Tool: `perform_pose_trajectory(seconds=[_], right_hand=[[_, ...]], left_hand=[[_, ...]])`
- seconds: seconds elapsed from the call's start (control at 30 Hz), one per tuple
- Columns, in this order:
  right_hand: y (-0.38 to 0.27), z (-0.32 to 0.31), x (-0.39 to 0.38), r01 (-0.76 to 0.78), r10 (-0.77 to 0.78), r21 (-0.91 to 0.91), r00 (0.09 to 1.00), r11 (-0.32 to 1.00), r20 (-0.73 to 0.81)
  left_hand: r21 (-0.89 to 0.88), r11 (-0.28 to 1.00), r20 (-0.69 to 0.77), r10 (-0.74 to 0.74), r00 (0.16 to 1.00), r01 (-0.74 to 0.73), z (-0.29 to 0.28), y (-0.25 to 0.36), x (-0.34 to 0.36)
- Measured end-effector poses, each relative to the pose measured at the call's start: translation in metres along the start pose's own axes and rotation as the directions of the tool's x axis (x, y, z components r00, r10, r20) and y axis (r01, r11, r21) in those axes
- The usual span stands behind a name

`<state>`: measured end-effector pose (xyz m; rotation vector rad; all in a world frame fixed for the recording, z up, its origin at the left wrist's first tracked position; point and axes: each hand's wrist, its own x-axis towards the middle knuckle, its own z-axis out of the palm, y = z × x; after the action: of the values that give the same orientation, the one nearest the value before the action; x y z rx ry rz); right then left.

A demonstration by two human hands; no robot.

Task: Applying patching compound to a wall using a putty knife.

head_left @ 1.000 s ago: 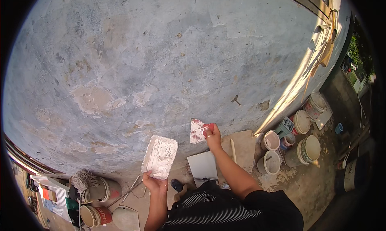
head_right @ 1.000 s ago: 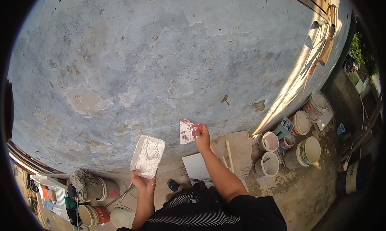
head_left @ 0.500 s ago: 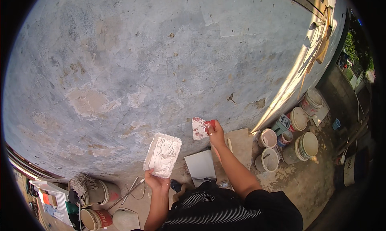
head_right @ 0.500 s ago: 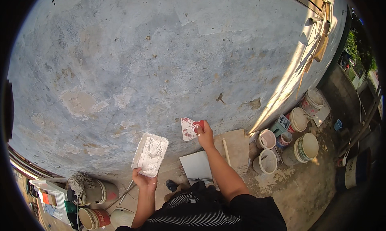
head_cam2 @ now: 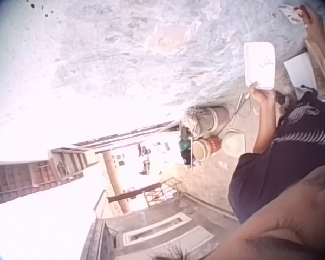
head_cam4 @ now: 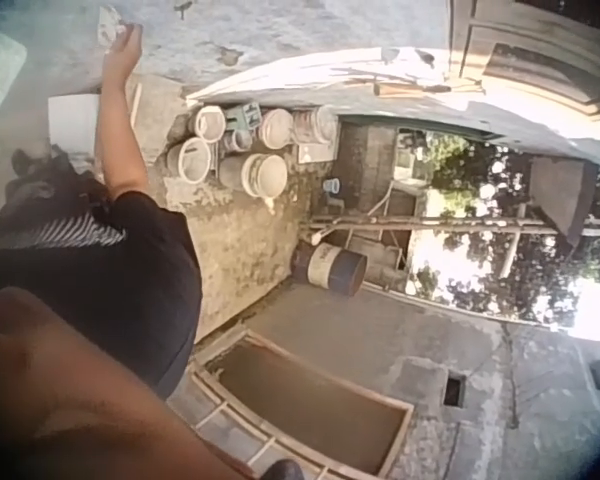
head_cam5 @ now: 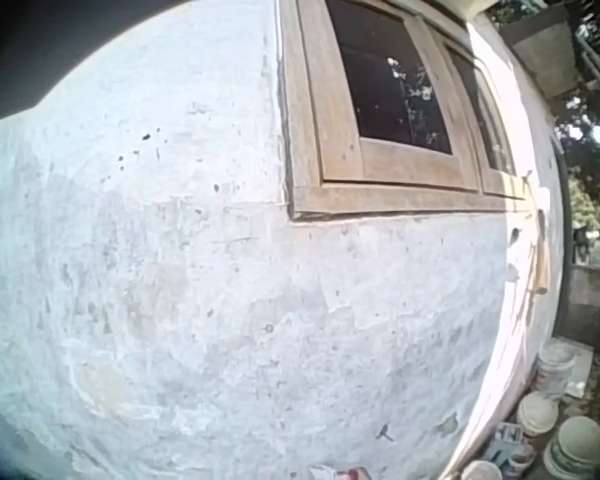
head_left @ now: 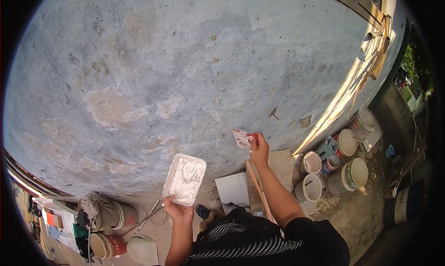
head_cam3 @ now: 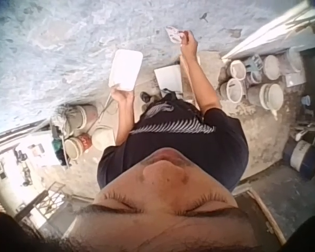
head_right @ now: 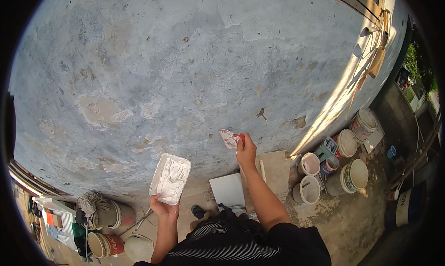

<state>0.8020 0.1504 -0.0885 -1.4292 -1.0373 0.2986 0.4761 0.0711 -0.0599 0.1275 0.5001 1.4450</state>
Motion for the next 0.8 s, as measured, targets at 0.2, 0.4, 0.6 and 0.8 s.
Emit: perform_pose_trajectory(seconds=[0.2, 0.4, 0.6, 0.8], right_hand=[[0.002, 0.028, -0.015, 0.180, -0.187, -0.116, 0.981, 0.977, -0.055], [0.006, 0.011, -0.011, 0.121, -0.122, -0.020, 0.988, 0.992, -0.090], [0.026, -0.031, 0.009, -0.033, 0.080, 0.133, 0.927, 0.991, -0.367], [0.021, -0.049, -0.005, -0.039, 0.027, -0.070, 0.987, 0.997, -0.161]], left_hand=[[0.011, 0.999, -0.066, -0.037, 0.997, 0.038, -0.002, -0.001, 0.003], [0.006, 1.000, -0.007, -0.022, 1.000, 0.022, 0.009, 0.000, 0.001], [0.017, 0.999, -0.022, -0.027, 0.999, 0.028, -0.002, 0.003, -0.003], [0.034, 0.998, -0.024, -0.042, 0.999, 0.043, 0.008, -0.003, 0.000]])
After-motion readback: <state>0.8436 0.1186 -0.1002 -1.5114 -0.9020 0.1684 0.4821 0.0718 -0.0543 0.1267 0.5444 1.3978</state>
